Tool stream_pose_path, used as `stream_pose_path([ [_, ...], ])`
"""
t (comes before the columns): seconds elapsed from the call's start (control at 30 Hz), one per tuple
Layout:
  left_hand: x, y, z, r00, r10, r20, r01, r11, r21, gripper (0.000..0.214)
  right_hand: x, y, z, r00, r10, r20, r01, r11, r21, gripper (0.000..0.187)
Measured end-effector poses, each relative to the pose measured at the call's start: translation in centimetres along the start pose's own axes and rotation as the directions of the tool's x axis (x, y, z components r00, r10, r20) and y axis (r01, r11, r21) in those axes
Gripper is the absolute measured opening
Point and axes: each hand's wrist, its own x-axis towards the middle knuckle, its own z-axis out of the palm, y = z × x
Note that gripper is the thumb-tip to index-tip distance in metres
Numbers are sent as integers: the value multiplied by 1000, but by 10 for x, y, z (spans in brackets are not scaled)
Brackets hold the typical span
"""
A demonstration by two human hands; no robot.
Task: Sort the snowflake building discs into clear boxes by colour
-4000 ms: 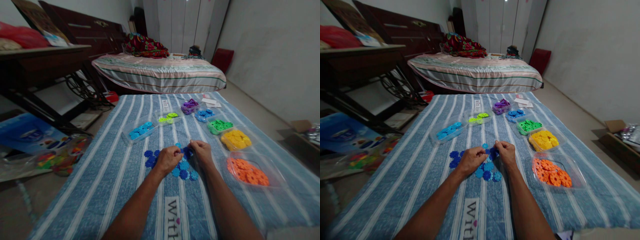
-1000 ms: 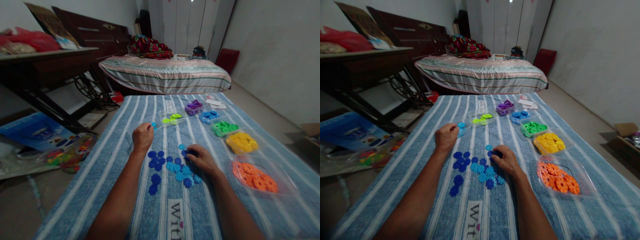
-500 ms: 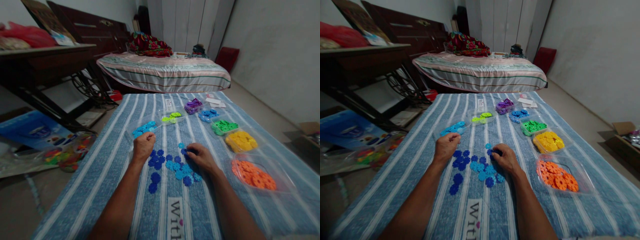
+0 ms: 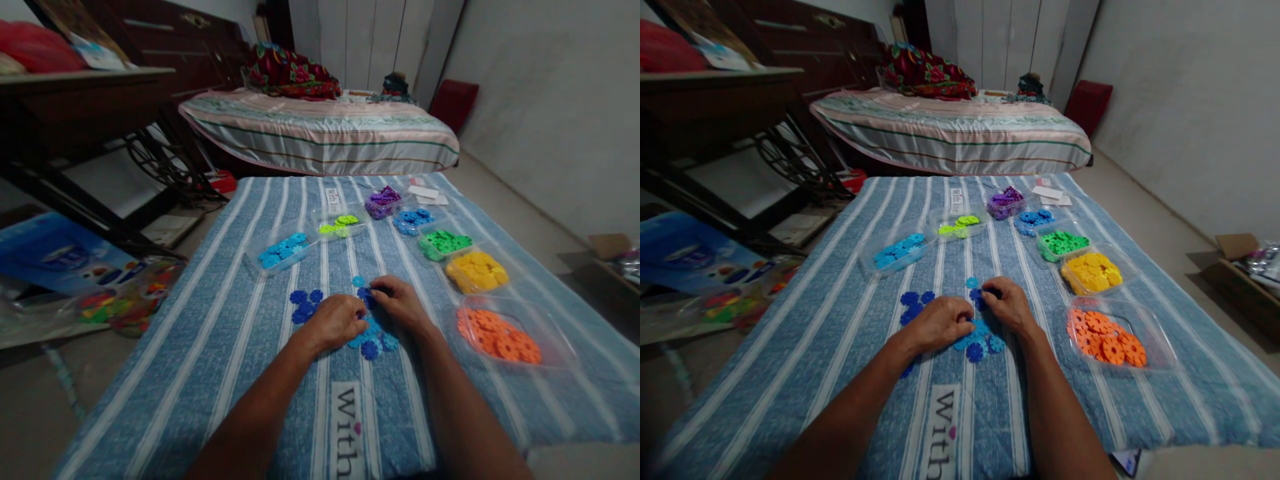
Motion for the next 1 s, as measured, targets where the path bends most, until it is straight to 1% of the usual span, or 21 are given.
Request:
stream_pose_path([
  [0.1,0,7,2,1000,13,22,-15,991,130,8,0,1,0,1000,-8,7,8,1000,0,14],
  [0.17,0,9,4,999,16,46,-25,982,186,11,1,1,0,1000,-16,10,16,1000,-7,13],
  [0.23,-1,9,5,998,17,65,-30,978,207,12,1,1,0,1000,-19,9,19,1000,-14,14],
  [0.3,-1,8,6,998,23,61,-34,981,192,14,1,1,0,1000,-19,3,19,1000,-15,14],
  [0.4,-1,5,8,999,27,46,-33,989,142,18,1,2,0,1000,-19,5,19,1000,-9,14],
  [0.53,2,0,9,999,27,21,-28,999,44,12,1,4,0,1000,-12,10,13,1000,-7,13],
  [0.63,3,-3,10,1000,11,24,-8,995,-99,3,1,4,0,1000,-3,6,3,1000,-3,14],
  [0.73,4,-5,8,1000,-12,21,17,966,-258,8,1,2,0,1000,-3,2,3,1000,-16,14],
  [0.8,3,-6,4,999,-37,-33,25,947,-320,10,1,-1,-1,1000,-9,2,9,1000,-23,14],
  [0.83,3,-7,2,995,-58,-81,27,942,-334,10,1,-2,-1,1000,-10,3,10,1000,-26,14],
  [0.9,1,-12,-7,968,-113,-226,33,944,-329,11,1,-3,-1,1000,-4,9,4,999,-32,13],
  [0.93,1,-15,-14,937,-140,-319,37,951,-307,13,1,-3,-1,1000,1,14,0,999,-32,13],
  [0.97,1,-20,-21,894,-163,-418,49,961,-271,14,0,-3,-1,1000,4,15,-4,1000,-30,13],
  [1.0,1,-26,-30,837,-176,-519,70,974,-218,15,0,-2,0,1000,7,18,-7,1000,-27,13],
])
